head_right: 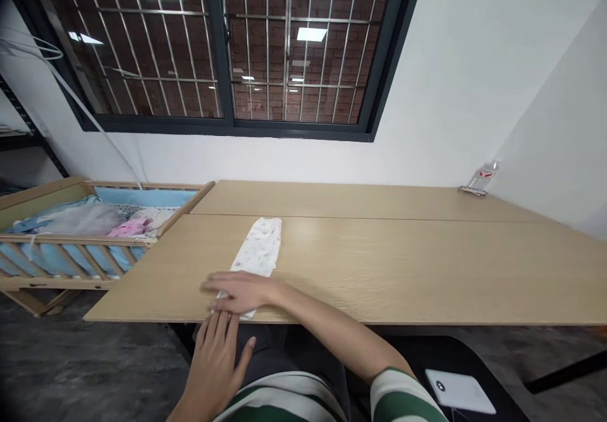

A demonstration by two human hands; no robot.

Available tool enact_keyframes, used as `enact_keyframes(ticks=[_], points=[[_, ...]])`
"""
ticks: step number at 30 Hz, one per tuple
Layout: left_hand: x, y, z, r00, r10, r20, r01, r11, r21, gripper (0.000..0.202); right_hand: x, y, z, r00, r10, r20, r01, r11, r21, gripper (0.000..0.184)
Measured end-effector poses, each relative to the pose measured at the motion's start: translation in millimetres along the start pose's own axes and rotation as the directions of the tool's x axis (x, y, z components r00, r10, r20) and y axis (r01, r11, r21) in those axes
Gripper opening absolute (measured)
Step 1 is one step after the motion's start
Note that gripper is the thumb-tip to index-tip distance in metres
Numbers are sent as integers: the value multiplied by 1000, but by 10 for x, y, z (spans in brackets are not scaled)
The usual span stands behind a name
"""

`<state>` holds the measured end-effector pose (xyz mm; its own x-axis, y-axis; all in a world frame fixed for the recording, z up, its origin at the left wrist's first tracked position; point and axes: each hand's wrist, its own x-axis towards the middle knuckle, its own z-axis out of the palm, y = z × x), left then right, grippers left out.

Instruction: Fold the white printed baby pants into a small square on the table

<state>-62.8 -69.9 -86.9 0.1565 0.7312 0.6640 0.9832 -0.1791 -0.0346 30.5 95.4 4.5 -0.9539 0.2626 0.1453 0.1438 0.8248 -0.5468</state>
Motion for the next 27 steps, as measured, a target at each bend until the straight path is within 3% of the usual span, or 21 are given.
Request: enact_keyframes(ticks=[4, 8, 16, 23, 27], points=[[-79, -21, 34, 1000, -1, -8, 1, 1000, -9, 34, -229, -270, 201, 995, -19, 100, 18, 1000, 13, 60], [-106, -26, 23, 999, -6, 39, 6, 1000, 9, 32, -345, -140, 230, 988, 74, 138, -73, 997, -11, 59], [-96, 13, 48, 996, -60, 71, 58, 998, 19, 43, -329, 692, -90, 960, 278, 38, -269, 950, -159, 66], [-94, 12, 18, 995, -61, 80, 59, 998, 30, 43, -171, 1456, -453, 885, 462, -55, -460, 851, -253, 70], [-90, 14, 14, 996, -47, 73, 44, 998, 48, 43, -180, 1768, -616, 849, 510, -136, -528, 810, -255, 66]])
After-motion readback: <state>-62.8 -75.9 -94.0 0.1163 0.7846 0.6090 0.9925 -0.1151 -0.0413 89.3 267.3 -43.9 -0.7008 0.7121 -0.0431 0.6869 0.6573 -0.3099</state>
